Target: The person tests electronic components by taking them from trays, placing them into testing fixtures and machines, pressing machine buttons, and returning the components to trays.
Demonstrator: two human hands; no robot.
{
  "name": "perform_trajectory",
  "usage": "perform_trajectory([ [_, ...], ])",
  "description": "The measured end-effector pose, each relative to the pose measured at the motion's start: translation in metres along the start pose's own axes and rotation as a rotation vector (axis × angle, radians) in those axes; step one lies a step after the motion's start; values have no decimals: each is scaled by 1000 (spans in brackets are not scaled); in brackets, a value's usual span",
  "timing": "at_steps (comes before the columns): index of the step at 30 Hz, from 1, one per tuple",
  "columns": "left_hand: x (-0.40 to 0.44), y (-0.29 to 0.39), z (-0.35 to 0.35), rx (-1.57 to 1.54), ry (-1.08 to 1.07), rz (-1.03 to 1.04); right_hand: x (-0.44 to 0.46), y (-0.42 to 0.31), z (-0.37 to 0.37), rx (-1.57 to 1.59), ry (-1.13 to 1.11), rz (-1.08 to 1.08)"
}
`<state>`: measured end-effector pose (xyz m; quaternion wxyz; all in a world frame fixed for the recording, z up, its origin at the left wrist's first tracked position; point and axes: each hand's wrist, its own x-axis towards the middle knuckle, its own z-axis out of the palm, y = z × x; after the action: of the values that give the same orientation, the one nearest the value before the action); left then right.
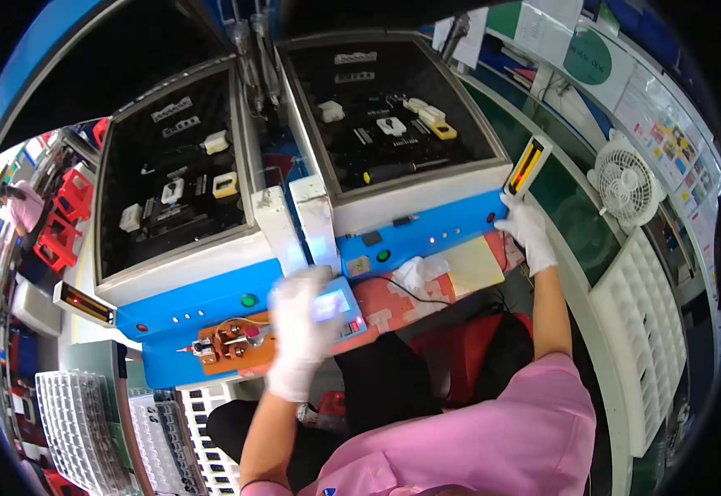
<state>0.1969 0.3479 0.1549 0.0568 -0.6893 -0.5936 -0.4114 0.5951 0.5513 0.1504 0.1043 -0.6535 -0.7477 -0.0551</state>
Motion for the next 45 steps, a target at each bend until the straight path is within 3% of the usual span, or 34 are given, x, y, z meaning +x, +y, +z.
perform_trajectory([
  [1,6,11,32,-121,-61,93,-1,10,17,87,91,0],
  [2,7,28,49,-34,-216,95,0,11,24,179,186,-3],
  [5,-4,38,106,178,-186,191,6,-2,19,227,202,66],
  [6,-8,40,117,298,-258,180,3,-11,2,207,109,142],
  [7,-8,42,122,416,-336,166,0,-19,-8,187,11,222],
  [11,-1,51,119,308,-417,79,7,-11,12,107,76,238],
  [16,0,36,86,130,-292,117,-1,-19,20,9,92,238],
  [19,-13,30,55,-223,-239,18,-29,-54,25,538,119,70],
  [20,-19,30,47,-215,-234,0,-46,-80,20,894,49,32],
  [23,-48,35,26,-713,-257,-339,-93,-160,11,1768,-148,-95],
  [25,-62,35,14,-783,-209,-430,-116,-204,14,2327,-476,-46],
  [27,-69,36,2,-920,-86,-564,-134,-247,-6,2630,-726,21],
  [28,-72,39,-7,-930,-108,-610,-142,-264,-13,2627,-756,75],
  [30,-77,44,-30,-952,80,-735,-154,-292,-12,2616,-805,175],
  [32,-103,31,-33,-958,118,-793,-168,-315,-3,2460,-921,-40],
  [33,-115,23,-32,-967,166,-812,-178,-323,2,2464,-920,-9],
  [35,-133,15,-37,-985,198,-843,-195,-332,13,2188,-936,-288],
  [42,-195,0,-53,-1107,265,-1196,-220,-331,39,1968,-1075,-331],
  [45,-212,-7,-55,-1143,286,-1178,-216,-320,45,1895,-1149,-346],
])
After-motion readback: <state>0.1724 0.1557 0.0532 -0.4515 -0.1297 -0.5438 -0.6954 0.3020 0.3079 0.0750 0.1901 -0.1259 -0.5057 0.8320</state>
